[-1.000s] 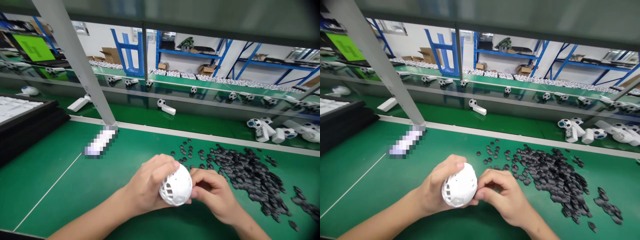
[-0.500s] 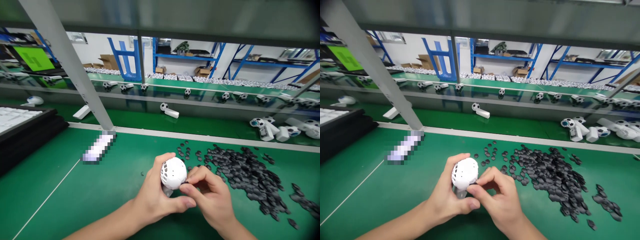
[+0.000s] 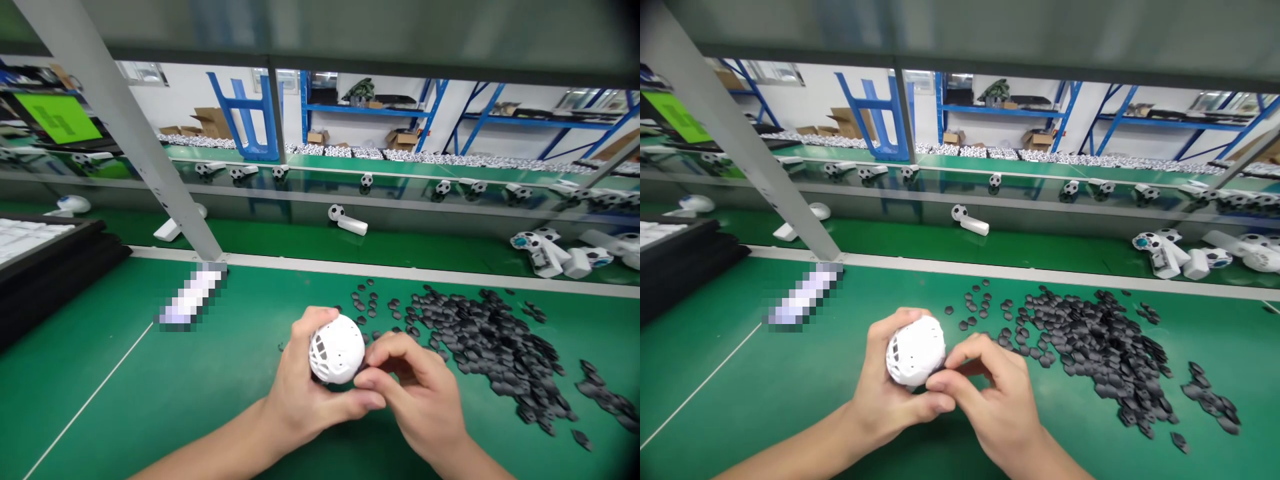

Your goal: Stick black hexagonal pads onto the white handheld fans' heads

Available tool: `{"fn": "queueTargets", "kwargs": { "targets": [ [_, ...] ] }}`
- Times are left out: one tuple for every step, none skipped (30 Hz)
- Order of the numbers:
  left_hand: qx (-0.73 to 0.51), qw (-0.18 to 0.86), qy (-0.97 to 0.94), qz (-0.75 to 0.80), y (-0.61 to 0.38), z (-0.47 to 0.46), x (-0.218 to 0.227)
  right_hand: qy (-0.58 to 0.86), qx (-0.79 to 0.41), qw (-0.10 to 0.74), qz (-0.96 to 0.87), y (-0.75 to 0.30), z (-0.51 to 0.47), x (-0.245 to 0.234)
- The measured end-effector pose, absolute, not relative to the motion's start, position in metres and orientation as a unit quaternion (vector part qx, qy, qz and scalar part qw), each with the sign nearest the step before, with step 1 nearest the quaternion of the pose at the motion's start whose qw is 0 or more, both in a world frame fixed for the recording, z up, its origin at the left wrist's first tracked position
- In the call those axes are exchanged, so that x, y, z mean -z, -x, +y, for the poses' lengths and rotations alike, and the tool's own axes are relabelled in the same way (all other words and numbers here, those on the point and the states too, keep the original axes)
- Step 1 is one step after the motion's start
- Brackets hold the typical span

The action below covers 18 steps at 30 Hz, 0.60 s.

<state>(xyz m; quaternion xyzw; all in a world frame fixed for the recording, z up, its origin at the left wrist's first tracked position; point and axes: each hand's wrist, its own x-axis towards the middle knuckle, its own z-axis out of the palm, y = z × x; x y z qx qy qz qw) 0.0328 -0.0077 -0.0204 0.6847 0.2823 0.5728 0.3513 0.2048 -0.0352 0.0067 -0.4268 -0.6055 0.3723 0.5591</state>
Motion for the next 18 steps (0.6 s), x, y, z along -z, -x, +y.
{"fn": "queueTargets", "kwargs": {
  "targets": [
    [-0.582,0.343,-0.687,0.266,-0.0326,-0.0067,0.0198,0.428,-0.387,0.559,-0.596,-0.2034,-0.0357,-0.0076],
    [-0.589,0.34,-0.687,0.255,-0.0324,-0.006,0.0193,0.429,-0.407,0.557,-0.583,-0.2018,-0.0361,-0.0084],
    [-0.593,0.34,-0.685,0.251,-0.0323,-0.0058,0.0189,0.431,-0.428,0.556,-0.568,-0.2002,-0.0366,-0.009],
    [-0.595,0.342,-0.683,0.25,-0.0323,-0.006,0.0188,0.431,-0.445,0.557,-0.553,-0.1988,-0.0371,-0.0093],
    [-0.595,0.346,-0.681,0.251,-0.0324,-0.0064,0.019,0.432,-0.457,0.558,-0.541,-0.1976,-0.0375,-0.0093],
    [-0.594,0.349,-0.679,0.251,-0.0327,-0.0069,0.0195,0.434,-0.465,0.559,-0.532,-0.1968,-0.0378,-0.0091],
    [-0.593,0.352,-0.679,0.252,-0.0331,-0.0074,0.0202,0.436,-0.468,0.56,-0.527,-0.1963,-0.0381,-0.0088],
    [-0.593,0.353,-0.678,0.253,-0.0336,-0.0078,0.0212,0.437,-0.469,0.56,-0.525,-0.1961,-0.0383,-0.0084],
    [-0.594,0.353,-0.677,0.253,-0.0341,-0.008,0.0221,0.437,-0.468,0.559,-0.526,-0.1962,-0.0384,-0.0081],
    [-0.596,0.352,-0.676,0.253,-0.0346,-0.0081,0.023,0.437,-0.466,0.558,-0.53,-0.1965,-0.0383,-0.0078],
    [-0.597,0.353,-0.675,0.251,-0.0351,-0.008,0.0238,0.436,-0.463,0.556,-0.536,-0.1969,-0.038,-0.0076],
    [-0.597,0.356,-0.674,0.25,-0.0354,-0.008,0.0242,0.434,-0.457,0.555,-0.543,-0.1975,-0.0376,-0.0074],
    [-0.597,0.36,-0.673,0.249,-0.0355,-0.0078,0.0245,0.433,-0.451,0.553,-0.552,-0.1982,-0.037,-0.0072],
    [-0.595,0.364,-0.672,0.249,-0.0354,-0.0077,0.0244,0.431,-0.445,0.55,-0.561,-0.199,-0.0363,-0.007],
    [-0.591,0.367,-0.673,0.251,-0.0351,-0.0075,0.0243,0.428,-0.439,0.546,-0.571,-0.2,-0.0355,-0.0068],
    [-0.586,0.369,-0.674,0.256,-0.0346,-0.0072,0.024,0.424,-0.431,0.542,-0.583,-0.2013,-0.0345,-0.0067],
    [-0.581,0.369,-0.676,0.262,-0.034,-0.0068,0.0239,0.419,-0.419,0.539,-0.599,-0.2028,-0.0336,-0.0067],
    [-0.577,0.369,-0.679,0.266,-0.0333,-0.0062,0.0238,0.411,-0.398,0.538,-0.619,-0.2046,-0.0327,-0.0069]
  ]
}}
